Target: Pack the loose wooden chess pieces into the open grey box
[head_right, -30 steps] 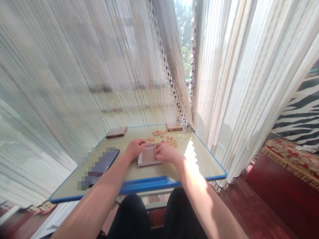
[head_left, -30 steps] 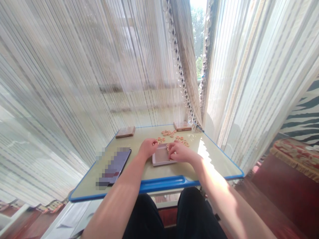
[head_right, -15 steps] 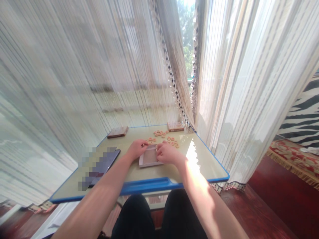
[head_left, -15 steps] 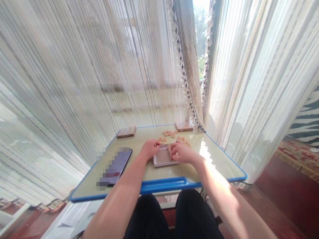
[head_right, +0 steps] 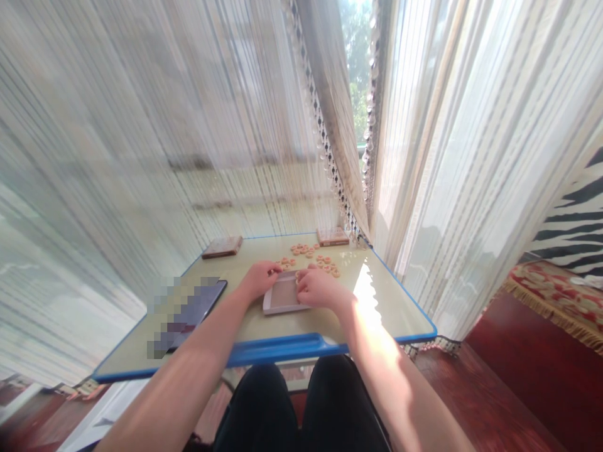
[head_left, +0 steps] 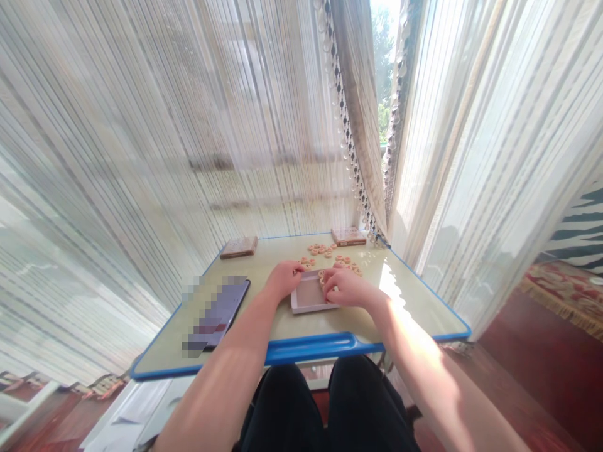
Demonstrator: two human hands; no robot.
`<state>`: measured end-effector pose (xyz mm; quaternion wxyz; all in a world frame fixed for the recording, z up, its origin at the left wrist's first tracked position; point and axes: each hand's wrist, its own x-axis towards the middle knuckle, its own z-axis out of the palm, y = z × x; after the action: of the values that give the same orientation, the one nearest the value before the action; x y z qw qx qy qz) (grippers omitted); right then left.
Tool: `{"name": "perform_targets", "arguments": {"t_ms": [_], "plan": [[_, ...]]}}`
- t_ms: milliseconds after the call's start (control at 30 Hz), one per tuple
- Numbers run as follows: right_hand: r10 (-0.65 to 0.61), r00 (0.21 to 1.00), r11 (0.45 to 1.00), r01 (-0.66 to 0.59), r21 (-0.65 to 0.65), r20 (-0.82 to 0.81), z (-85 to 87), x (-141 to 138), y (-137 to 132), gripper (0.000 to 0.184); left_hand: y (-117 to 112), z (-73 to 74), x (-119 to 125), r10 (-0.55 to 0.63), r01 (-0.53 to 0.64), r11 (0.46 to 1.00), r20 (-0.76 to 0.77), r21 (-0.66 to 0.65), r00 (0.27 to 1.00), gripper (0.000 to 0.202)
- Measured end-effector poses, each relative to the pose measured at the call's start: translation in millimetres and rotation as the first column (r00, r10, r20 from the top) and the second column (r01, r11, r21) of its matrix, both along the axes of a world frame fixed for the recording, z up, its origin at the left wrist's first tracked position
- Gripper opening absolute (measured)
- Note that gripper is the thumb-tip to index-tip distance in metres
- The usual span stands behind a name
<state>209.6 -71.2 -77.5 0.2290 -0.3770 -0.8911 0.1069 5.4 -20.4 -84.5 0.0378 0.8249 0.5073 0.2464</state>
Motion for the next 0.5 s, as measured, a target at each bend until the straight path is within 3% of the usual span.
{"name": "perform_targets", "arguments": {"t_ms": [300,500], "plan": [[0.002,0.999,1.000,-0.003,-0.008,-0.044,3.1,1.0,-2.4,0.023,0.2,-0.7,-0.5,-0.006,0.006,1.000,0.006,0.000,1.000,0.027],[-0.096,0.984,0.994,0.102,0.029,-0.147,4.4,6.3,2.2,0.022,0.5,-1.0,-0.5,-0.013,0.013,1.000,0.012,0.009,1.000,0.028]]}}
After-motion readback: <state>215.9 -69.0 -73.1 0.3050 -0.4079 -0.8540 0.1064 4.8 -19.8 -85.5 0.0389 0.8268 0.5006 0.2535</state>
